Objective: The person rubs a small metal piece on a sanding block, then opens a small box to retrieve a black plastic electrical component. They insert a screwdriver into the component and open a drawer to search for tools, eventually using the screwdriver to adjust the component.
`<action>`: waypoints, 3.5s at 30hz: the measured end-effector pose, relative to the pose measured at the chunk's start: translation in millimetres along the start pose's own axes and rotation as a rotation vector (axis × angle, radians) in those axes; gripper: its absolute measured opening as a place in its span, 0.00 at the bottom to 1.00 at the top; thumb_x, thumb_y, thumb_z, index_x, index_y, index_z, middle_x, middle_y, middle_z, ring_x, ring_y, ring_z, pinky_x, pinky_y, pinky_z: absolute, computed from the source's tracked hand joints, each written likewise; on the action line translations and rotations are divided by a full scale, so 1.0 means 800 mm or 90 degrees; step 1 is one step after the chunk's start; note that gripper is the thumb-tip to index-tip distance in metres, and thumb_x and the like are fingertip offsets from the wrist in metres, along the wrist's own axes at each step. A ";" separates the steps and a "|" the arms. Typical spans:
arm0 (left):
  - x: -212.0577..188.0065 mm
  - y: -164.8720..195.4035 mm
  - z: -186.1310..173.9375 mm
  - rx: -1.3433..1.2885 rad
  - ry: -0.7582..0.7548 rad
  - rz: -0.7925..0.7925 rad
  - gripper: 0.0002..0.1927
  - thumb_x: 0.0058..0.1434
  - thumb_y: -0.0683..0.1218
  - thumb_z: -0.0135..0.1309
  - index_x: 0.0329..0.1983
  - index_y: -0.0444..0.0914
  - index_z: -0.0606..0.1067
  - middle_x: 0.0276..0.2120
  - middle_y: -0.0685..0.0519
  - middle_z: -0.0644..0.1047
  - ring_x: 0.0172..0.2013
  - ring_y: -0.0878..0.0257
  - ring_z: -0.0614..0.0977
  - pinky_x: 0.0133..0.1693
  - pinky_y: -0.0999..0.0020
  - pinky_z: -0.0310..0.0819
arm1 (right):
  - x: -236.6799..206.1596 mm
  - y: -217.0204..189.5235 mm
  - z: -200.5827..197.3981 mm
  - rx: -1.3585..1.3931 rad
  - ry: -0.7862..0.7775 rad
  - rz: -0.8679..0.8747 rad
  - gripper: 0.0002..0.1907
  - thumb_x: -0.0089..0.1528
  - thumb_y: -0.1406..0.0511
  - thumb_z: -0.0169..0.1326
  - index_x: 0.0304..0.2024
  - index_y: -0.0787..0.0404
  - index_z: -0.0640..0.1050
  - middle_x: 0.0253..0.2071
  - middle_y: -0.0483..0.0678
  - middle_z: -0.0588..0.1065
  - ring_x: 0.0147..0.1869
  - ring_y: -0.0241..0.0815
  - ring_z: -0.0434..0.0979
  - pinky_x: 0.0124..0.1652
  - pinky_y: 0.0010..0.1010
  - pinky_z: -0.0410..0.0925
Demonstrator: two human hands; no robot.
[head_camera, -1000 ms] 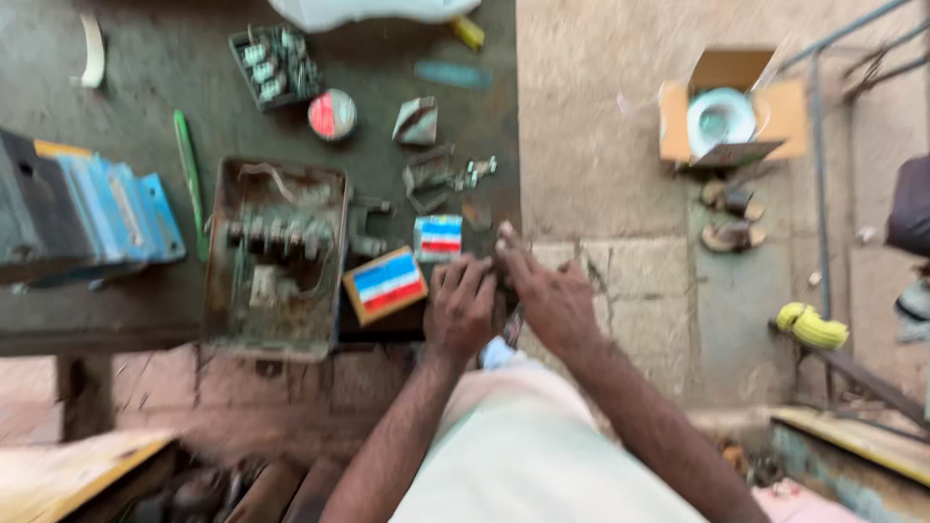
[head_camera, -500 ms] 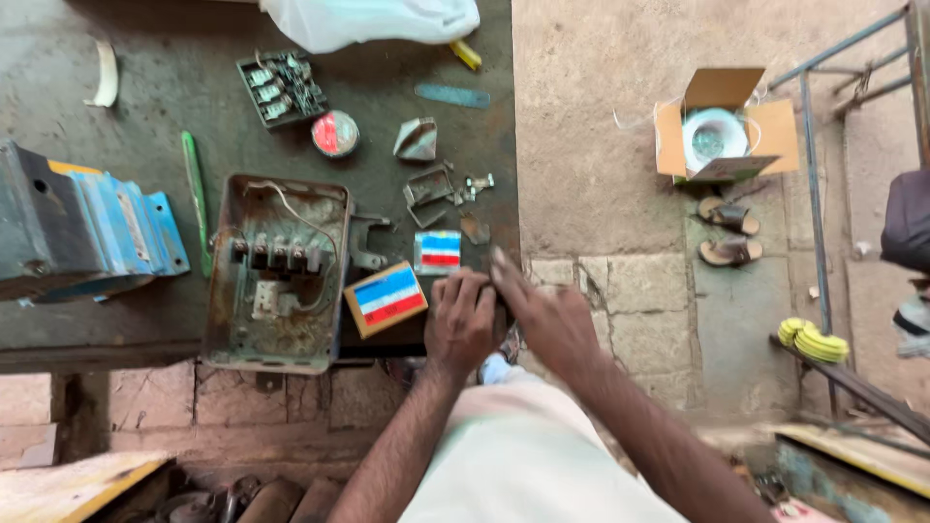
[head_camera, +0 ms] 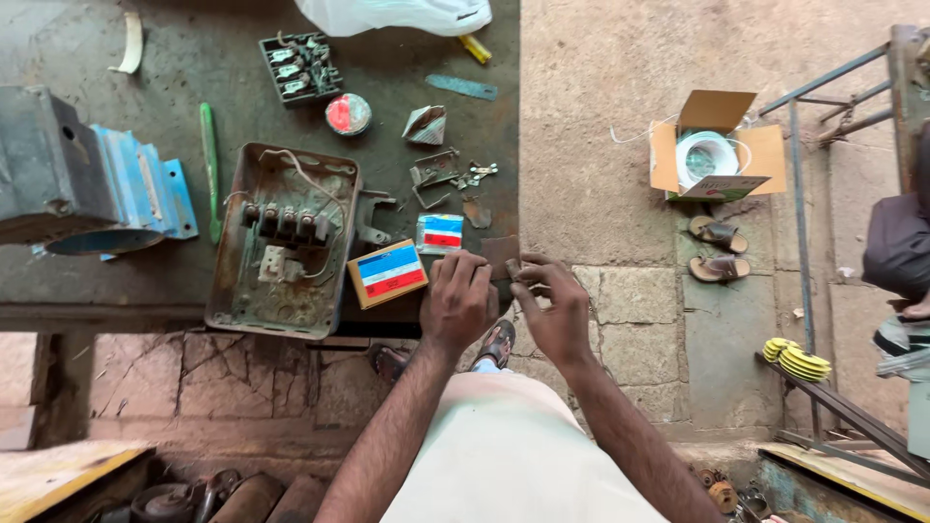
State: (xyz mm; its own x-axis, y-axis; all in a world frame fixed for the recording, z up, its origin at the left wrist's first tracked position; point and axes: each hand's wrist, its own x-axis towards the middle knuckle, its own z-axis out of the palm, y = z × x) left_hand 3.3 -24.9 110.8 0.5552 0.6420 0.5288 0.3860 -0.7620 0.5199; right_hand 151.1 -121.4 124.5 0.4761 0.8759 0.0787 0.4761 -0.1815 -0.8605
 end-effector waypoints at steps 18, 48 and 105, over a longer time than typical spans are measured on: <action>-0.004 -0.002 0.012 0.039 0.003 0.003 0.06 0.57 0.37 0.54 0.37 0.32 0.77 0.40 0.48 0.75 0.47 0.55 0.77 0.47 0.56 0.71 | -0.013 0.029 -0.044 0.738 0.001 0.353 0.12 0.64 0.73 0.58 0.50 0.69 0.76 0.48 0.61 0.78 0.47 0.44 0.84 0.46 0.30 0.79; 0.009 0.010 -0.002 0.056 -0.008 0.013 0.05 0.54 0.43 0.55 0.30 0.36 0.73 0.37 0.45 0.73 0.45 0.50 0.76 0.46 0.53 0.69 | 0.054 -0.007 0.017 -0.207 0.027 -0.207 0.10 0.59 0.76 0.62 0.41 0.61 0.86 0.38 0.50 0.81 0.43 0.46 0.81 0.42 0.35 0.74; -0.018 -0.008 0.050 0.118 -0.026 0.062 0.03 0.59 0.42 0.56 0.32 0.37 0.75 0.36 0.47 0.71 0.42 0.56 0.73 0.41 0.57 0.67 | 0.212 -0.018 0.018 -0.303 0.090 -0.417 0.10 0.62 0.70 0.64 0.46 0.62 0.86 0.54 0.55 0.81 0.56 0.51 0.81 0.52 0.40 0.74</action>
State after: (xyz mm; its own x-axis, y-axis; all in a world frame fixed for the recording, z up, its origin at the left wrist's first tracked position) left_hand 22.4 -33.0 73.0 0.6240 0.5636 0.5413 0.4559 -0.8251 0.3336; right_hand 214.6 36.3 142.8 0.0658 0.8110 0.5813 0.9374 0.1494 -0.3146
